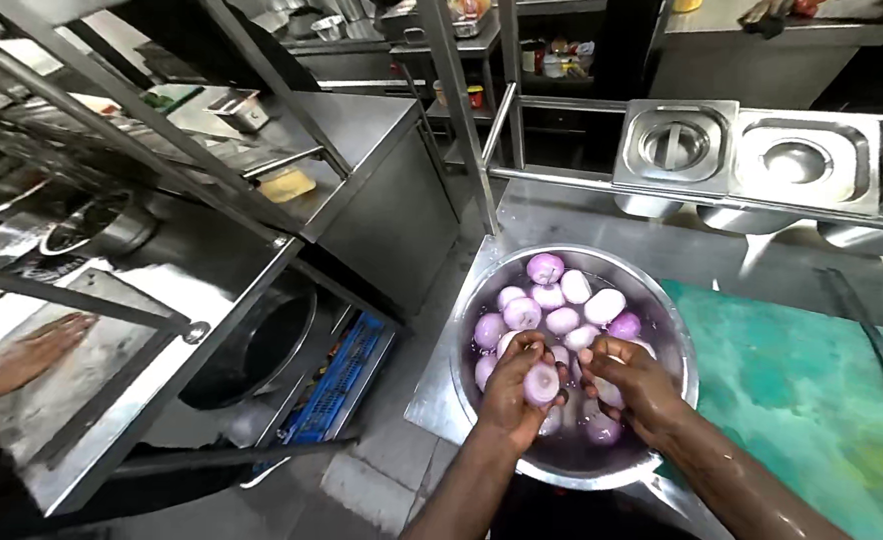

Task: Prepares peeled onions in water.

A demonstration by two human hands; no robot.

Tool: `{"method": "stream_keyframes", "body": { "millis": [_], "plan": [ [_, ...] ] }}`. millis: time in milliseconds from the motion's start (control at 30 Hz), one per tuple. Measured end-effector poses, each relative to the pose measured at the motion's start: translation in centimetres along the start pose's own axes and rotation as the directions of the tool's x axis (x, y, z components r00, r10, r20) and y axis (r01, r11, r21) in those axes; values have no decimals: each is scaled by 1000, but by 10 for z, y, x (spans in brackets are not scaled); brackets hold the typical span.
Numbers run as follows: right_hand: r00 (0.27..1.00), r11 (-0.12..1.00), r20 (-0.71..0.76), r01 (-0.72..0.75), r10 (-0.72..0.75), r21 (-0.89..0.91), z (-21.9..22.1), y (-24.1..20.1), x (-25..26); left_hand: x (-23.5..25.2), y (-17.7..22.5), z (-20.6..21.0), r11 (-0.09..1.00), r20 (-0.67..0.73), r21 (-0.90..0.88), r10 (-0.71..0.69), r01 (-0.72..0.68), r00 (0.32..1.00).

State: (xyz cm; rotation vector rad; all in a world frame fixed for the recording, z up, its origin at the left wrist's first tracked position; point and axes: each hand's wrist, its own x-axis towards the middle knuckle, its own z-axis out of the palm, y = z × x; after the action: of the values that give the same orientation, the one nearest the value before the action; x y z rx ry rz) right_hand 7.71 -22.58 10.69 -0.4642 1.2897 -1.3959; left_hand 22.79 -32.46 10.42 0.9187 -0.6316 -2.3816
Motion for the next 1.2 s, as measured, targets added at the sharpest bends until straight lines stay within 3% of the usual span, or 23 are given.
{"method": "stream_keyframes", "body": {
  "millis": [100,200,300,367,467,533,600,667,700,733,800,867,900,1000,1100,1133,1200],
  "plan": [
    [998,976,14,64,-62,-207,3,6,5,2,-1,2,998,-76,38,54,-51,996],
    [994,878,27,105,-105,-466,2,22,9,3,-2,-4,936,-95,292,235,-198,967],
    [992,804,123,97,-30,-586,4,31,9,5,-4,-21,667,107,607,471,-432,876],
    [987,817,160,87,7,-570,6,23,6,1,0,-29,472,257,729,482,-495,838],
    [977,806,115,212,-179,-553,-6,-3,-6,-3,8,-33,160,409,834,464,-528,786],
    [924,636,119,339,-363,-693,-26,-26,-15,-2,11,-26,11,463,852,454,-524,761],
    [875,302,159,321,-457,-898,-45,-39,-19,3,13,-10,-161,527,849,321,-503,787],
    [941,1,127,134,-313,-991,-50,-38,-20,15,10,13,-391,495,807,39,-443,868],
    [970,-93,98,79,-222,-993,-49,-31,-22,22,5,22,-489,447,760,-83,-428,890],
    [985,-116,84,67,-147,-991,-46,-24,-25,28,0,30,-554,403,714,-175,-428,898],
    [986,7,107,109,-127,-994,-46,-25,-36,31,-1,42,-565,356,691,-276,-451,893],
    [934,217,133,213,-332,-953,-56,-41,-51,24,15,53,-450,380,768,-254,-456,890],
    [884,265,125,266,-451,-927,-60,-53,-58,20,27,58,-380,414,801,-208,-463,886],
    [749,264,93,344,-656,-901,-54,-95,-84,9,54,69,-288,566,796,44,-532,823],
    [577,230,111,485,-809,-844,-31,-129,-110,0,67,81,-349,725,688,313,-636,613],
    [492,221,106,562,-864,-797,-24,-130,-112,-4,68,83,-319,727,683,390,-657,565],
    [268,155,51,691,-962,-706,-14,-108,-91,-9,63,79,-131,636,737,468,-663,614]
  ]
}}
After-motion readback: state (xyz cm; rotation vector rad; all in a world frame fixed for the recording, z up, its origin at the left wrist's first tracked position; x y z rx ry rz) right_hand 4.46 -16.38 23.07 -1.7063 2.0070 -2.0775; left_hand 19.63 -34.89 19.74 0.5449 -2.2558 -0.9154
